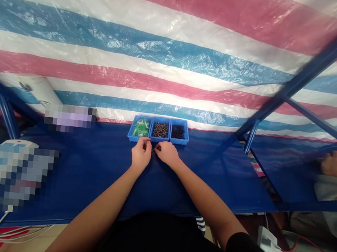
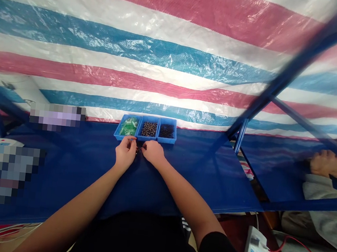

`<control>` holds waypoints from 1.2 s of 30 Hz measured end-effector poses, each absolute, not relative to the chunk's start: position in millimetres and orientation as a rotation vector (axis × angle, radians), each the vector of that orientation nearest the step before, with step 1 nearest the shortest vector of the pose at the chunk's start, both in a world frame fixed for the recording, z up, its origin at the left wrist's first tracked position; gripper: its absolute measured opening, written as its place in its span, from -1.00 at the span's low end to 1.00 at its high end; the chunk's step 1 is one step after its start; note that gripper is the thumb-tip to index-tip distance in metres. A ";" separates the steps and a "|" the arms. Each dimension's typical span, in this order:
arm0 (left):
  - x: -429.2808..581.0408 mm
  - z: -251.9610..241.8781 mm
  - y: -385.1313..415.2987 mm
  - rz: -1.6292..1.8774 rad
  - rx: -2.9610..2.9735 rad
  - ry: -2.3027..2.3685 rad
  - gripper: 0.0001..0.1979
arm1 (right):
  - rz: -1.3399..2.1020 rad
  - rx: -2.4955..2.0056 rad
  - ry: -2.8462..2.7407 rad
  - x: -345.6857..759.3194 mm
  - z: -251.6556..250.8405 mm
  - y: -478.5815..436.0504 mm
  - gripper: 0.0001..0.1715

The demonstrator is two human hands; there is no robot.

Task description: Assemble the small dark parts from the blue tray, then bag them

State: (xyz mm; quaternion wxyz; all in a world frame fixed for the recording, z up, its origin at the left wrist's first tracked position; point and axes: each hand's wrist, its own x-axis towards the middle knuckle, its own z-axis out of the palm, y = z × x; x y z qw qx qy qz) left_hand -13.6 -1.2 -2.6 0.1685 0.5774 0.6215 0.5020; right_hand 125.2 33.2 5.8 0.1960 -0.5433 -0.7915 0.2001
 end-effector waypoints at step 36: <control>-1.2 4.7 -6.3 1.281 1.913 1.492 -0.77 | 1.279 -1.039 -1.281 148.9 4.2 15.4 -0.59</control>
